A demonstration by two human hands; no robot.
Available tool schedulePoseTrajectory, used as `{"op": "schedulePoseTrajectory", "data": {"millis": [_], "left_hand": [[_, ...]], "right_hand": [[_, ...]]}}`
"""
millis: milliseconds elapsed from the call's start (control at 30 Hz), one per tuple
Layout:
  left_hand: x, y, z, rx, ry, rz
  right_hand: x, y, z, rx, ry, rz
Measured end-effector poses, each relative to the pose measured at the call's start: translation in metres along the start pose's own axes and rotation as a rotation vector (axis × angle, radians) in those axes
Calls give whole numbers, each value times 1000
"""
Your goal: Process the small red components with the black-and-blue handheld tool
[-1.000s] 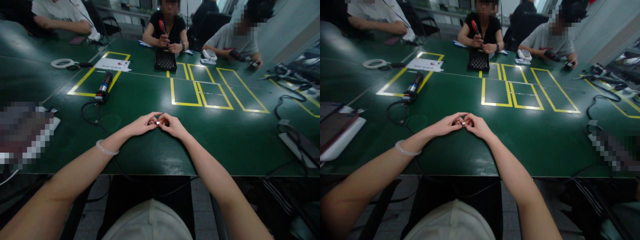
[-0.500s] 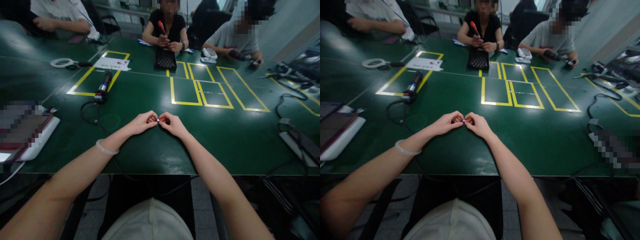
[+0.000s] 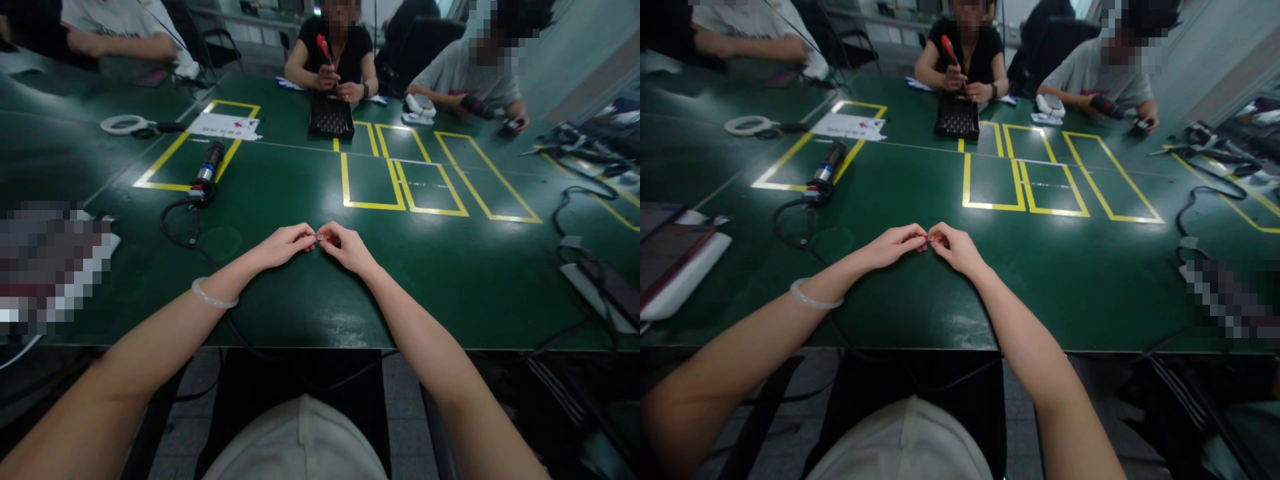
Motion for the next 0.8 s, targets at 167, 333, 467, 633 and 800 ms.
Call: {"op": "schedulePoseTrajectory", "data": {"millis": [167, 333, 467, 633, 800], "left_hand": [[-1, 2, 1, 4, -12, 10], [-1, 1, 1, 16, -13, 13], [0, -1, 1, 23, -9, 26], [0, -1, 1, 13, -12, 31], [1, -1, 1, 16, -5, 36]], "right_hand": [[0, -1, 0, 18, 2, 25], [-1, -2, 0, 10, -3, 16], [-3, -2, 0, -1, -15, 42], [-3, -3, 0, -3, -19, 39], [-1, -3, 0, 2, -8, 24]]}}
Point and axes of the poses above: each hand's wrist, its own z-axis towards the middle knuckle, its own x-axis out of the back of the hand, y = z × x, the point moved 9 cm from there along z, towards the middle knuckle, and after that the axes turned 13 degrees about -z, right-handed, at the moved point
